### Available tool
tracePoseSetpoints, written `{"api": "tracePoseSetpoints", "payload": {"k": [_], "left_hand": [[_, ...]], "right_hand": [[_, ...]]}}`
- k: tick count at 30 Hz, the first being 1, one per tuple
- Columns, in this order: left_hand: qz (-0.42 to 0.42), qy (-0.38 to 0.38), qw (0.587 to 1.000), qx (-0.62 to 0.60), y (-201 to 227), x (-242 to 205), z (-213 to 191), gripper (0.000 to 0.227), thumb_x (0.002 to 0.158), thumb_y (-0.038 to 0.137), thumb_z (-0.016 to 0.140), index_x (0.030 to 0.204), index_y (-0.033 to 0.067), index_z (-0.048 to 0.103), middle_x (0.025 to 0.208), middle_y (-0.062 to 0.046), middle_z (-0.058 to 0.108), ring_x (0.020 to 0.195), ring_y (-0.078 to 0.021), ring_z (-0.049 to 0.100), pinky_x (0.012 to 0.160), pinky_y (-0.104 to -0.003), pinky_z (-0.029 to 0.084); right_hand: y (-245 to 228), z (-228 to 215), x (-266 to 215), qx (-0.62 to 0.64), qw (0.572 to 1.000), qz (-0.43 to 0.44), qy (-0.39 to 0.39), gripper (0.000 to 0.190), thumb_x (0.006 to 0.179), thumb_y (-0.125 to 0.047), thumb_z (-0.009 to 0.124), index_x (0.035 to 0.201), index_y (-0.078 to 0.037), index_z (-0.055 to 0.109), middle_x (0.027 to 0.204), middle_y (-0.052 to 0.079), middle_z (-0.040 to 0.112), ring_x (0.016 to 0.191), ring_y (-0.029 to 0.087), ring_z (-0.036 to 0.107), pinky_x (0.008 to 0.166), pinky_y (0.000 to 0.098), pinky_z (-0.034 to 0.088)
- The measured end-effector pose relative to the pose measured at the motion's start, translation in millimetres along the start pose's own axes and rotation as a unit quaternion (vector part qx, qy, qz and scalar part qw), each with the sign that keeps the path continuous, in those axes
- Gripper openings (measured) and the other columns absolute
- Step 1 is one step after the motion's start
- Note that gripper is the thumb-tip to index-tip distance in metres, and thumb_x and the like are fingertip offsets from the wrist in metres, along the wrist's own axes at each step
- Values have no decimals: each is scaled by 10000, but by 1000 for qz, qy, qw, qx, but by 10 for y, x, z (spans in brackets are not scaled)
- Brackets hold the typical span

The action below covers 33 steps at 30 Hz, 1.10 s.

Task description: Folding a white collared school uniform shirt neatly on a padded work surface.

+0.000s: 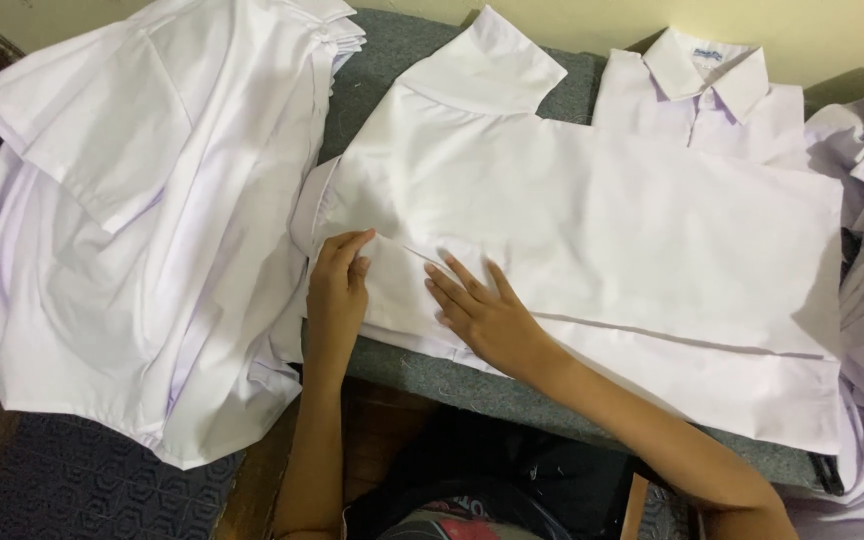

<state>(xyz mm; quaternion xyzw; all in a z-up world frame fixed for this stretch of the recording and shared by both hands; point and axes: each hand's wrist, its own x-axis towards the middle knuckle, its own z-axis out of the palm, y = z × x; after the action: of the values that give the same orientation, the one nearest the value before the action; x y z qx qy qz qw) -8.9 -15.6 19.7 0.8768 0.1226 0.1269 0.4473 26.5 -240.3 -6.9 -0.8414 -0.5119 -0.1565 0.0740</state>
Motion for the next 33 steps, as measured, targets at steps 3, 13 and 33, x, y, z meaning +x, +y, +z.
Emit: {"api": "tracePoseSetpoints", "payload": {"k": [3, 13, 33], "left_hand": [[5, 1, 1000, -12, -143, 32, 33, 307, 1067, 131, 521, 1337, 133, 667, 1292, -113, 623, 1150, -336, 655, 955, -446, 543], [148, 132, 962, 187, -96, -96, 68, 323, 1057, 242, 577, 1346, 106, 625, 1315, -102, 538, 1178, -334, 579, 931, -452, 550], [121, 12, 958, 258, -289, -273, 708, 629, 1079, 336, 351, 1597, -11, 266, 1669, -239, 235, 1556, -361, 197, 1229, -497, 158]], "right_hand": [[30, 32, -107, 11, 1000, 6, 0, 464, 1091, -288, 439, 1505, -82, 463, 1622, 88, 407, 1518, 268, 337, 1147, 584, 298], [-35, -148, 17, -12, 999, -5, 29, 446, 1059, -313, 519, 1455, -108, 528, 1560, 81, 493, 1499, 253, 378, 1125, 645, 296], [48, 42, -151, 101, 980, 97, -140, 559, 1125, -363, 232, 1610, -89, 278, 1670, 109, 281, 1544, 244, 233, 1225, 420, 180]]}}
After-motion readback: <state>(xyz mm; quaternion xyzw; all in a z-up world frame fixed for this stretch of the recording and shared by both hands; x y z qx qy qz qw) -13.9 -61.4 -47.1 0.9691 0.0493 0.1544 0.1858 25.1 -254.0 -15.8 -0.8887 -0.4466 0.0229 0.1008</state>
